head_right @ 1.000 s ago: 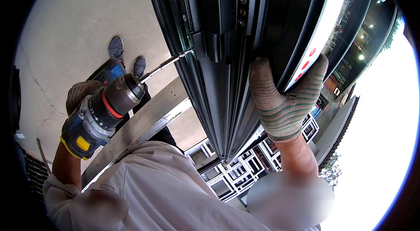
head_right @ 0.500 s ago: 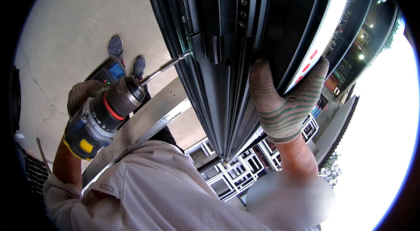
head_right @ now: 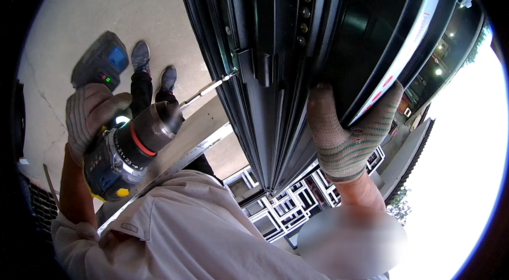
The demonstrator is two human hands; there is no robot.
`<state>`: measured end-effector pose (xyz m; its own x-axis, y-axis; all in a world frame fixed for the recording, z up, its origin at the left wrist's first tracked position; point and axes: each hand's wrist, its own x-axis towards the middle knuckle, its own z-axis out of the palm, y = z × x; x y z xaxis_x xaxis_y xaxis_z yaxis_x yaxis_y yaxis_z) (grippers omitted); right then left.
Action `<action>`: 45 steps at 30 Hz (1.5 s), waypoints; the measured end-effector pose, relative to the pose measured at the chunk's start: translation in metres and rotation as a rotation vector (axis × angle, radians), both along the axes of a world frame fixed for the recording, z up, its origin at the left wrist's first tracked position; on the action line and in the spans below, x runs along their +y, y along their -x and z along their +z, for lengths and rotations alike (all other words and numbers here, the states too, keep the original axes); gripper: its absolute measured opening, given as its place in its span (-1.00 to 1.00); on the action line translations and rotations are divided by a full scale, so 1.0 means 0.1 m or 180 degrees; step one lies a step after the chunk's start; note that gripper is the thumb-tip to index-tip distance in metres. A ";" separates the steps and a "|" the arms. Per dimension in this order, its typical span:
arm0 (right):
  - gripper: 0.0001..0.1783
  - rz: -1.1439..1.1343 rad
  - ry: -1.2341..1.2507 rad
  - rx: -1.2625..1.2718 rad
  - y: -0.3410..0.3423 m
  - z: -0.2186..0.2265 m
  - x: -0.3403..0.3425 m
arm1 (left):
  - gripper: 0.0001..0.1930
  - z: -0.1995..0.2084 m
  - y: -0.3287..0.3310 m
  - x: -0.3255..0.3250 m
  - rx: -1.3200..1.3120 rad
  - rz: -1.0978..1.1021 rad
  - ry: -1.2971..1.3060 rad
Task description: The person uses a cordless drill to fasten screws into a large black window frame resting on a metal stand. They repeatedly pick up screws from a nearby bowl and drive them into pre-drilled holes along the frame's edge.
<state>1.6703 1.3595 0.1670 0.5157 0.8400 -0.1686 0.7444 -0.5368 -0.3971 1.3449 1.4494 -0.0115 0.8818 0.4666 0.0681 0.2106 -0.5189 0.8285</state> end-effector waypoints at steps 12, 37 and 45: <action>-0.14 -0.0080 -0.0146 0.0261 -0.06 -0.08 -0.04 | -0.49 -0.09 -0.05 -0.10 -0.0276 0.0029 0.0478; -0.39 -0.0100 -0.0228 0.0450 0.06 0.00 0.16 | -0.49 0.09 -0.08 -0.22 -0.0485 0.0469 0.1200; -0.43 0.0325 0.0033 -0.0281 -0.02 0.05 0.10 | -0.66 0.20 0.66 -0.49 0.0361 0.2067 0.3444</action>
